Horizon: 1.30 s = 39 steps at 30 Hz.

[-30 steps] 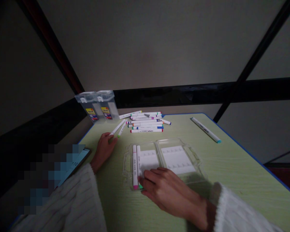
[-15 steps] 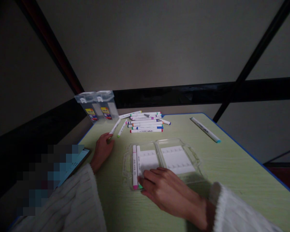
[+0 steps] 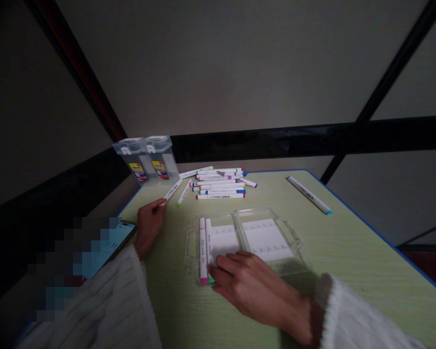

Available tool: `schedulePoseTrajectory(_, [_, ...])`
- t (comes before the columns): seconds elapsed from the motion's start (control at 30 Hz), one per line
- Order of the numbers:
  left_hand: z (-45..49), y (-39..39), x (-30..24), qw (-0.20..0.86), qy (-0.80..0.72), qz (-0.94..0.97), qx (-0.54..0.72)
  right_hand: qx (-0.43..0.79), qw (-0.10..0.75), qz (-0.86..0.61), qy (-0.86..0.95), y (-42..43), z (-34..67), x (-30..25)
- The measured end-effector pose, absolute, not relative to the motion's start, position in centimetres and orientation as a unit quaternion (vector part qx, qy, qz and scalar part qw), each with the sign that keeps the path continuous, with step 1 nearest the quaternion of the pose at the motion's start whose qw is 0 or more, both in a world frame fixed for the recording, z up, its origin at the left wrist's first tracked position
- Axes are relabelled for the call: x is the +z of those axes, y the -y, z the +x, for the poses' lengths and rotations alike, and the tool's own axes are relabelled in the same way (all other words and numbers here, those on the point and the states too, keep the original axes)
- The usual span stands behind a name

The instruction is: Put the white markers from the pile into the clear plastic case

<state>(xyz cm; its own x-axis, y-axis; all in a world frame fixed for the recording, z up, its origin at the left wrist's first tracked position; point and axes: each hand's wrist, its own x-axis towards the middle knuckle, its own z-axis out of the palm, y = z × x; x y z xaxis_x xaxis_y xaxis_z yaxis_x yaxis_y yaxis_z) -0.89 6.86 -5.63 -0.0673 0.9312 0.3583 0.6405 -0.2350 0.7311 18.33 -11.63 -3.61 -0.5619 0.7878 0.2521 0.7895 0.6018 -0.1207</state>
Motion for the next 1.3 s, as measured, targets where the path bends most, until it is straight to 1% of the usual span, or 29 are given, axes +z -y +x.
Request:
schedulePoseTrajectory(0.27, [-0.8, -6.8, -5.6, 0.192, -0.584, 0.635, 0.469, 0.0, 0.148, -0.442, 0.885, 11.6, 18.3, -3.5])
schedulePoseTrajectory(0.47, [-1.0, -6.9, -5.7, 0.184, -0.575, 0.617, 0.505, -0.015, 0.15, -0.442, 0.884, 11.6, 18.3, -3.6])
schedulePoseTrajectory(0.77, [-0.5, -6.1, -4.6, 0.19, -0.57, 0.584, 0.546, -0.009, 0.15, -0.441, 0.885, 11.7, 18.4, -3.6])
schedulePoseTrajectory(1.3, [0.6, -4.9, -4.3, 0.297, -0.522, 0.598, 0.53, -0.005, 0.141, -0.442, 0.886, 11.6, 18.3, -3.6])
